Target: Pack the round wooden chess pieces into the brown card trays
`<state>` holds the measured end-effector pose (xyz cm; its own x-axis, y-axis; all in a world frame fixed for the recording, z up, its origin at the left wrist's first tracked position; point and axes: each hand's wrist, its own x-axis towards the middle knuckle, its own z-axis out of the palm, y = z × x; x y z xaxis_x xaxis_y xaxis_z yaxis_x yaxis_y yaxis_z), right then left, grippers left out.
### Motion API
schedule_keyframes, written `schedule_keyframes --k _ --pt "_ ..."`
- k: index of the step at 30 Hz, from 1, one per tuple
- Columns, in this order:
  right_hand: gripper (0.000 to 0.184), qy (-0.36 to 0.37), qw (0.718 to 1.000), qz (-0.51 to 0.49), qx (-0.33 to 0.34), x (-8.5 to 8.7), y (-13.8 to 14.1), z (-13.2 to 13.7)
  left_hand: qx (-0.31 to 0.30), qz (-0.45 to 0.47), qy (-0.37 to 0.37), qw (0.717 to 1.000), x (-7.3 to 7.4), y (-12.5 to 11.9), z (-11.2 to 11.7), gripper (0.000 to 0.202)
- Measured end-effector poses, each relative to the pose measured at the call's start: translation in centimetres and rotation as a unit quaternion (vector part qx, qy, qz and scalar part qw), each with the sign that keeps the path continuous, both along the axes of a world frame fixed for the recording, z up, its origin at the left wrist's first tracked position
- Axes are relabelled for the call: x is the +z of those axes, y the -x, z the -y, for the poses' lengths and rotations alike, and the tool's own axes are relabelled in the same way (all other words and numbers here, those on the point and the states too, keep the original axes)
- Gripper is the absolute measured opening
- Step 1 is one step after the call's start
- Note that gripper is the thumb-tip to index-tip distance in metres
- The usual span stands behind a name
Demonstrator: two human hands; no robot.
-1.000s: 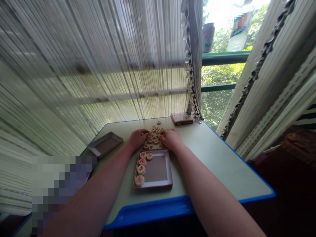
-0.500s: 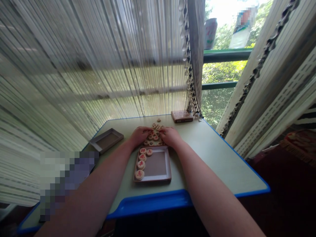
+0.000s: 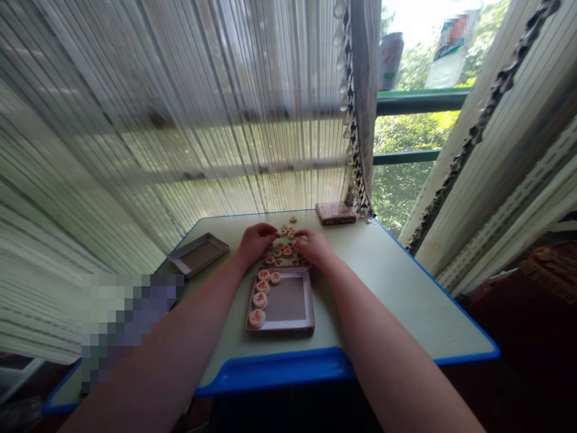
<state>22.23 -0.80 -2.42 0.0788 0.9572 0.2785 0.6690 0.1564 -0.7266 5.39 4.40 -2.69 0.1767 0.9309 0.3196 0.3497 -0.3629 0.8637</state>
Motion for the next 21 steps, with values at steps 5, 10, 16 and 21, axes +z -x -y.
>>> schedule_keyframes --k 5,10,16,21 --pt "0.025 -0.119 0.992 -0.039 0.033 0.3 0.3 0.3 -0.078 0.192 0.066 0.976 1.2 -0.8 1.0 0.032" --pt "0.02 -0.2 0.978 0.025 0.056 0.3 0.6 0.7 -0.129 0.215 0.131 0.959 1.3 -1.0 1.4 0.032" --pt "0.024 -0.196 0.978 0.049 0.045 0.5 0.6 1.0 -0.147 0.233 0.168 0.947 1.3 -1.0 1.5 0.032" --pt "0.025 -0.175 0.982 0.04 0.054 0.3 0.5 0.8 -0.139 0.238 0.184 0.944 1.6 -0.9 1.7 0.032"
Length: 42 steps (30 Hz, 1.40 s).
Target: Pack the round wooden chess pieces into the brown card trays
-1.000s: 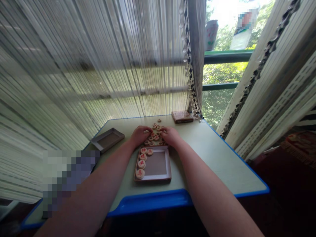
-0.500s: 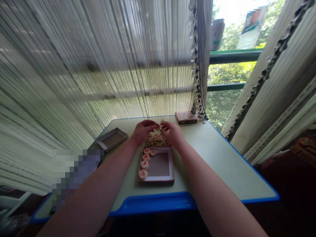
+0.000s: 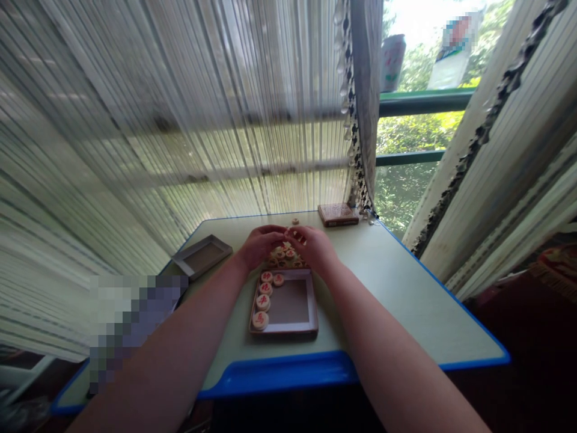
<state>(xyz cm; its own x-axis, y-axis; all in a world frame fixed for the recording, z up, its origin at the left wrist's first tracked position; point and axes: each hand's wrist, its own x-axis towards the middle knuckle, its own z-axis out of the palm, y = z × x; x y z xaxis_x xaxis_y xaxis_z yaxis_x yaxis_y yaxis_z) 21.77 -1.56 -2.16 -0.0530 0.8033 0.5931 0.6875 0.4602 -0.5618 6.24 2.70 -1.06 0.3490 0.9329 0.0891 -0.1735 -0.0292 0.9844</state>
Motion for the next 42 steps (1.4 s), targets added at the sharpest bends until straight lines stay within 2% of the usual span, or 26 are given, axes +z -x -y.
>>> schedule_keyframes --k 5,8,10,12,15,17,20,26,32,39,42 --pt "0.025 0.004 1.0 0.0 -0.004 0.1 -0.1 0.0 -0.012 -0.02 -0.025 0.999 -0.2 0.2 0.0 0.033" --pt "0.026 0.01 1.0 0.009 -0.007 0.2 -0.1 0.0 0.007 -0.044 -0.046 0.998 -0.4 0.1 -0.2 0.031" --pt "0.026 0.03 0.999 0.028 -0.018 0.0 -0.3 -0.2 0.065 -0.068 -0.074 0.993 -0.4 0.1 -0.4 0.026" --pt "0.026 0.067 0.995 0.06 -0.044 -0.2 -0.7 -0.5 0.162 -0.103 -0.114 0.975 -0.5 0.4 -0.8 0.022" --pt "0.027 0.113 0.983 0.111 -0.094 -0.7 -1.4 -0.9 0.287 -0.19 -0.174 0.923 -0.8 1.1 -1.4 0.022" --pt "0.029 0.123 0.977 0.128 -0.118 -0.9 -2.0 -1.1 0.31 -0.258 -0.203 0.892 -1.1 1.5 -1.7 0.021" --pt "0.033 0.14 0.969 0.137 -0.153 -1.3 -2.6 -1.4 0.299 -0.33 -0.215 0.869 -1.5 1.8 -1.8 0.021" --pt "0.036 0.188 0.956 0.134 -0.182 -1.8 -2.9 -2.1 0.288 -0.392 -0.216 0.846 -1.7 1.4 -1.7 0.022" --pt "0.036 0.203 0.954 0.125 -0.182 -1.9 -2.8 -2.1 0.279 -0.412 -0.163 0.852 -1.8 1.6 -2.1 0.023" --pt "0.033 0.179 0.962 0.108 -0.175 -1.5 -2.5 -1.9 0.259 -0.419 -0.17 0.853 -2.3 1.6 -2.6 0.023" --pt "0.029 0.168 0.968 0.117 -0.147 -0.9 -2.2 -1.4 0.258 -0.414 -0.173 0.856 -2.4 1.6 -2.7 0.022"
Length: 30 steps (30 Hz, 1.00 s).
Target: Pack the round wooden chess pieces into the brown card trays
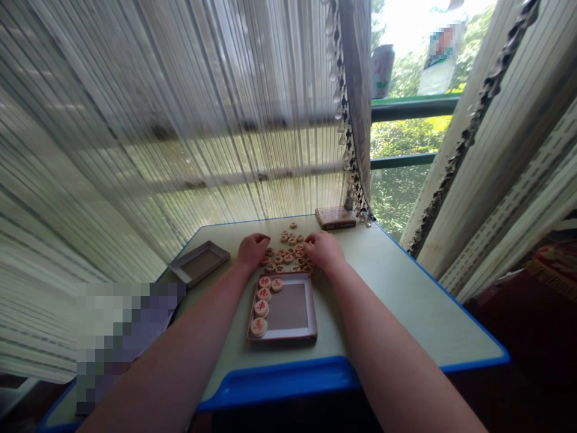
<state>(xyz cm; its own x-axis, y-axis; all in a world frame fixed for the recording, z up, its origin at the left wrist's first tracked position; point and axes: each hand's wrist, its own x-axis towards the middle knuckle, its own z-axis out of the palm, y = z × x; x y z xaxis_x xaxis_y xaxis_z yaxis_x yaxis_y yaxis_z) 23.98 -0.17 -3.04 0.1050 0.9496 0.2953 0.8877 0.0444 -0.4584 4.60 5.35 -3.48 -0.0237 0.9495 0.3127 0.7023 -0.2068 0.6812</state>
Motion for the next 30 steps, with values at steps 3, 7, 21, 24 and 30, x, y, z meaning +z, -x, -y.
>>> schedule_keyframes --k 3,7,21,24,30 --pt "0.031 0.03 0.999 0.016 0.032 0.5 0.4 0.6 -0.007 0.02 0.004 1.0 0.0 0.0 -0.1 0.021" --pt "0.032 0.027 0.998 0.044 0.034 0.6 0.8 0.9 0.015 0.084 0.014 0.996 0.2 0.1 -0.3 0.022" --pt "0.028 0.05 0.996 0.036 0.069 0.3 0.9 0.6 0.041 0.172 0.019 0.984 -0.1 0.1 -0.7 0.021" --pt "0.028 0.063 0.996 0.001 0.069 0.1 1.0 0.5 0.034 0.165 0.022 0.985 -0.3 0.2 -0.8 0.022" --pt "0.023 0.066 0.991 -0.108 0.049 0.7 1.3 0.9 -0.01 0.167 -0.045 0.985 0.7 -0.2 0.0 0.022"
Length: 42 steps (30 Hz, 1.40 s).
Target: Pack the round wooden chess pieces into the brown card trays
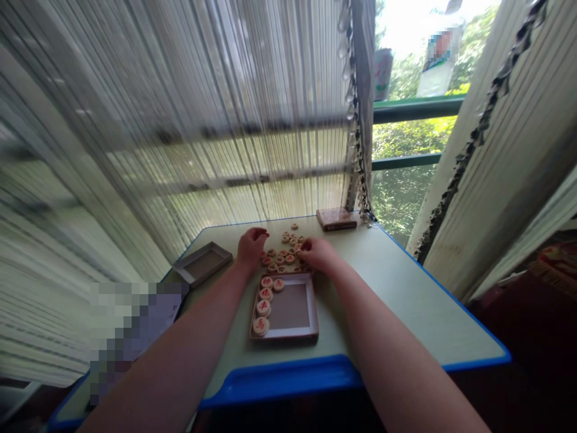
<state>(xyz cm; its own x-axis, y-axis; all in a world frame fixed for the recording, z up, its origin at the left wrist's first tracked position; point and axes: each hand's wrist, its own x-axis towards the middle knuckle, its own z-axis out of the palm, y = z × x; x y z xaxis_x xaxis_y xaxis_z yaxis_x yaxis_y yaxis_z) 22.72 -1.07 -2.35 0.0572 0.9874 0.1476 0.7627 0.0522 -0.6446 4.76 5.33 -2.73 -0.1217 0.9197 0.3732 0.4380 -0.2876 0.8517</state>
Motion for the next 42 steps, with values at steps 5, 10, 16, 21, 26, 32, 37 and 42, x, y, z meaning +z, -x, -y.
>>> schedule_keyframes --k 5,10,16,21,26,32,37,42 --pt "0.025 -0.051 0.983 -0.173 0.041 0.7 0.3 0.4 -0.22 0.03 0.011 0.975 1.6 -1.6 2.3 0.032" --pt "0.03 -0.056 0.957 -0.28 0.053 1.3 0.7 1.0 -0.305 -0.051 -0.027 0.95 1.8 -2.0 3.3 0.031" --pt "0.027 -0.048 0.934 -0.348 0.067 1.8 0.9 1.6 -0.3 0.008 0.026 0.954 1.9 -1.8 3.1 0.029" --pt "0.029 -0.08 0.935 -0.335 0.083 1.2 0.9 1.1 -0.29 0.056 0.06 0.954 2.4 -1.9 3.5 0.031" --pt "0.029 -0.097 0.932 -0.344 0.06 1.3 1.0 1.2 -0.283 0.045 0.097 0.953 2.9 -1.5 4.0 0.029" --pt "0.024 -0.103 0.925 -0.362 0.052 1.9 1.0 1.5 -0.305 0.023 0.119 0.945 2.9 -1.4 4.0 0.031" --pt "0.023 -0.089 0.924 -0.368 0.061 2.2 0.9 1.7 -0.321 0.032 0.128 0.938 2.9 -1.4 3.9 0.031" --pt "0.027 -0.087 0.932 -0.345 0.072 2.2 1.0 1.8 -0.316 0.045 0.134 0.938 2.6 -1.2 3.5 0.03"
